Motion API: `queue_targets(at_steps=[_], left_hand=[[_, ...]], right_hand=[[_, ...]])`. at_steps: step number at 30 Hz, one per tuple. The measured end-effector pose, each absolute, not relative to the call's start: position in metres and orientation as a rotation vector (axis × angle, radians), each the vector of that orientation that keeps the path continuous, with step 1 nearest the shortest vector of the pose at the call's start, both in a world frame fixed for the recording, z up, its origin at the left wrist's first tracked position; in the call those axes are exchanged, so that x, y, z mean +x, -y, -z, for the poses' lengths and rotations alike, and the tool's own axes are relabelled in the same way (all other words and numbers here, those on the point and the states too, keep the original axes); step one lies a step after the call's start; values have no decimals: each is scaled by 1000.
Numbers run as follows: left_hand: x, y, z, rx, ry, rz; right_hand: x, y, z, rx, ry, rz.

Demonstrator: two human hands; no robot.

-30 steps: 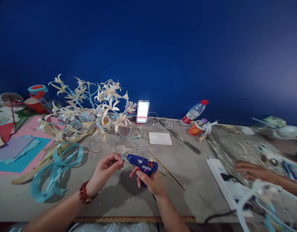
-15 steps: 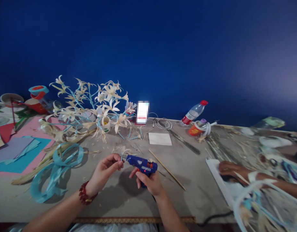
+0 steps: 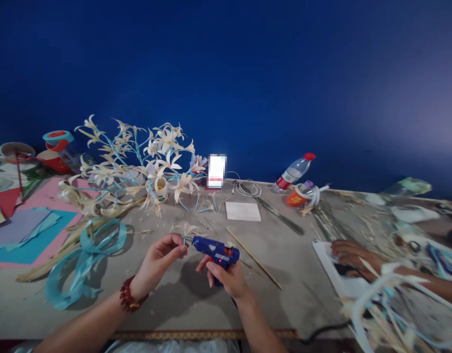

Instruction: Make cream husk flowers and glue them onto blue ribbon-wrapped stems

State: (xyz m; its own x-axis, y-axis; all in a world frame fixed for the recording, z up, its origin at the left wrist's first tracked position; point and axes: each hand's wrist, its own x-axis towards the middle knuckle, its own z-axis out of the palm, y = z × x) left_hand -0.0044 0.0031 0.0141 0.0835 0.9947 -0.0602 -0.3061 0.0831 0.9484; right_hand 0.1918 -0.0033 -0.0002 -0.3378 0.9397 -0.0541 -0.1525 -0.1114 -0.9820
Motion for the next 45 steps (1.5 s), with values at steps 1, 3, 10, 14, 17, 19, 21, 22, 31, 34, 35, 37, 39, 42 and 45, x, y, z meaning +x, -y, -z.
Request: queue_targets(at_steps=[1,3,10,14,17,19,21,22,31,34,35,37,39,42,45], left_hand=[[-4,-3,-14,969,-964,-1240],[-4,-3,-13,984,-965,-1246],[-4,-3,-14,986,-966,-1250],[-4,-4,-15,977,-973,-1255],[-5,-4,-14,987,-968,-1256],[-5,-3,-13,997,-969,-1258],[-5,-3,-13,1003,-981,-1257],[-5,-3,-13,1001,-988,-1258],[-4,-3,-17,968,-962,-1239],[-5,-2,-14,958,-933,-1231],[-5,-2,-13,952,-927,-1230],[-4,-2,-12,940,-918,-1231],[-4,-2,-12,930,-909,-1230],[-4,-1,-12,938,-908,-1227],[-4,-1,-13,942,-915,-1234]], right_hand=[[192,3,0,-961,1289,-1585],[191,3,0,-957,1310,-1575],[194,2,2,-958,1297,-1530],[195,4,1,-953,1297,-1535],[192,4,0,-972,1319,-1546],[190,3,-1,-1000,1340,-1546],[189,2,-2,-1018,1347,-1534],[189,2,-1,-1017,1338,-1525],[191,2,1,-966,1309,-1559],[190,0,0,-946,1298,-1556],[191,0,0,-936,1289,-1548],[192,0,-1,-919,1270,-1537],[193,1,-1,-913,1259,-1540],[192,2,-2,-912,1276,-1558],[190,2,-1,-930,1311,-1561]])
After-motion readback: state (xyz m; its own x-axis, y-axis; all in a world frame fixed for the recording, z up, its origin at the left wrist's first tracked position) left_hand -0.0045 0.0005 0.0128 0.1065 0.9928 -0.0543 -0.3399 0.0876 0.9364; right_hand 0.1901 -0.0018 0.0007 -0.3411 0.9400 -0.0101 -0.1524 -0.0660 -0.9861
